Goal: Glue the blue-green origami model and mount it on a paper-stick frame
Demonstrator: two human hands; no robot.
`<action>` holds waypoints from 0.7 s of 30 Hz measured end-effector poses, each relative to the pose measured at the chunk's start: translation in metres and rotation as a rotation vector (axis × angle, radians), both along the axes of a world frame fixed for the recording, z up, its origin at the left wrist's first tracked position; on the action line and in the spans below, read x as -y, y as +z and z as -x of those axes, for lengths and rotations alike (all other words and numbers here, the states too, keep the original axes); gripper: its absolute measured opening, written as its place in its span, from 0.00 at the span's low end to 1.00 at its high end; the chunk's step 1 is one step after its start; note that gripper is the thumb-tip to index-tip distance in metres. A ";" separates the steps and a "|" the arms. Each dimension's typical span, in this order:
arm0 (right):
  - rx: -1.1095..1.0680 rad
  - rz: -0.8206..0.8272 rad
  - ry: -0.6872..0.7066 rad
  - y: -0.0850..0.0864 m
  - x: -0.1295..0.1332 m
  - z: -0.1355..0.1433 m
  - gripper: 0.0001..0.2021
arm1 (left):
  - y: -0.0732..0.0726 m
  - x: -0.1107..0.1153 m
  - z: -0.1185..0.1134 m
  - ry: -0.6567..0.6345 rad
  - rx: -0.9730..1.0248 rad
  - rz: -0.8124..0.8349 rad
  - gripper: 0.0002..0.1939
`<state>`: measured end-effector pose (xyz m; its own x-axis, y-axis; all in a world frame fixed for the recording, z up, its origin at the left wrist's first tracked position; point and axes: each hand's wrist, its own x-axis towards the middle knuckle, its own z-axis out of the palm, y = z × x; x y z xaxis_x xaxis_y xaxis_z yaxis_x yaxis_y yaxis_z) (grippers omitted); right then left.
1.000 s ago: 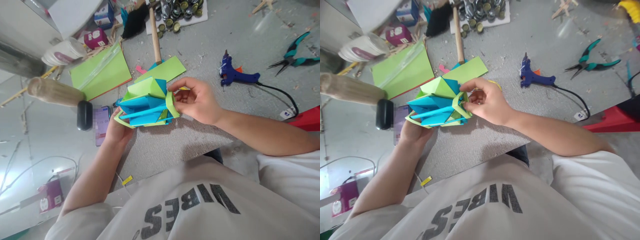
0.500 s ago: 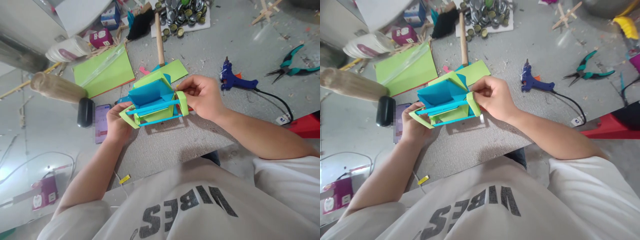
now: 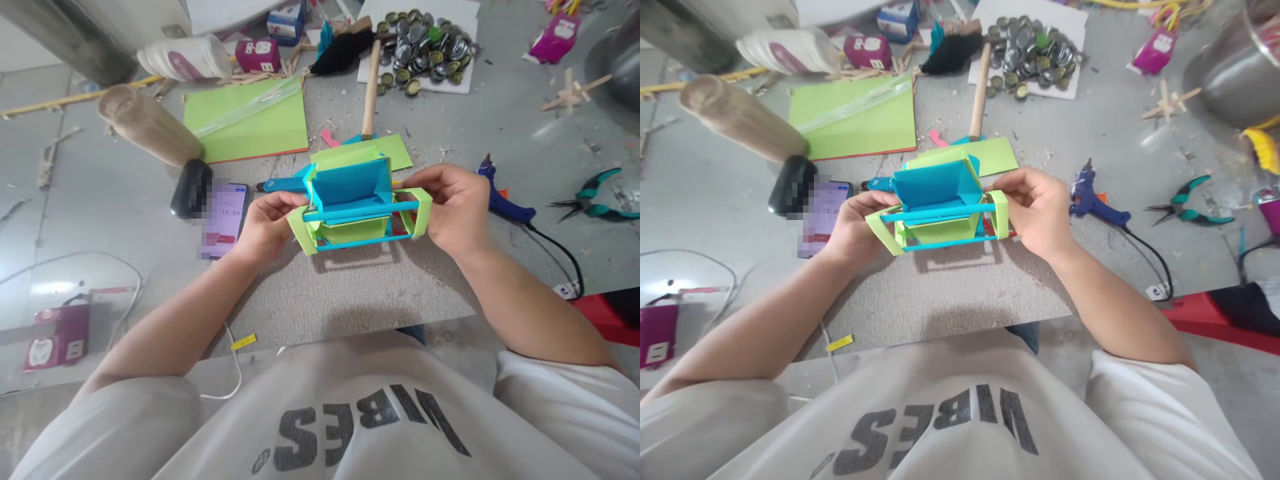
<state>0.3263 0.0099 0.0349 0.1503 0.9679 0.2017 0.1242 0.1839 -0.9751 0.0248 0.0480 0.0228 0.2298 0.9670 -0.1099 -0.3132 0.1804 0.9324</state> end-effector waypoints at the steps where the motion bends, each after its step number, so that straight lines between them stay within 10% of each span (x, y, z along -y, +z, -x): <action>1: -0.012 -0.005 0.006 0.001 0.000 0.000 0.23 | 0.001 0.000 0.001 -0.010 -0.004 0.006 0.23; 21: -0.263 0.516 0.362 0.013 -0.005 -0.007 0.28 | -0.001 -0.011 0.011 -0.184 -0.114 0.176 0.22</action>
<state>0.3333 0.0152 0.0476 -0.2206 0.9286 -0.2983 -0.1103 -0.3277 -0.9383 0.0135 0.0589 0.0216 0.3762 0.8740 -0.3075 -0.1555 0.3867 0.9090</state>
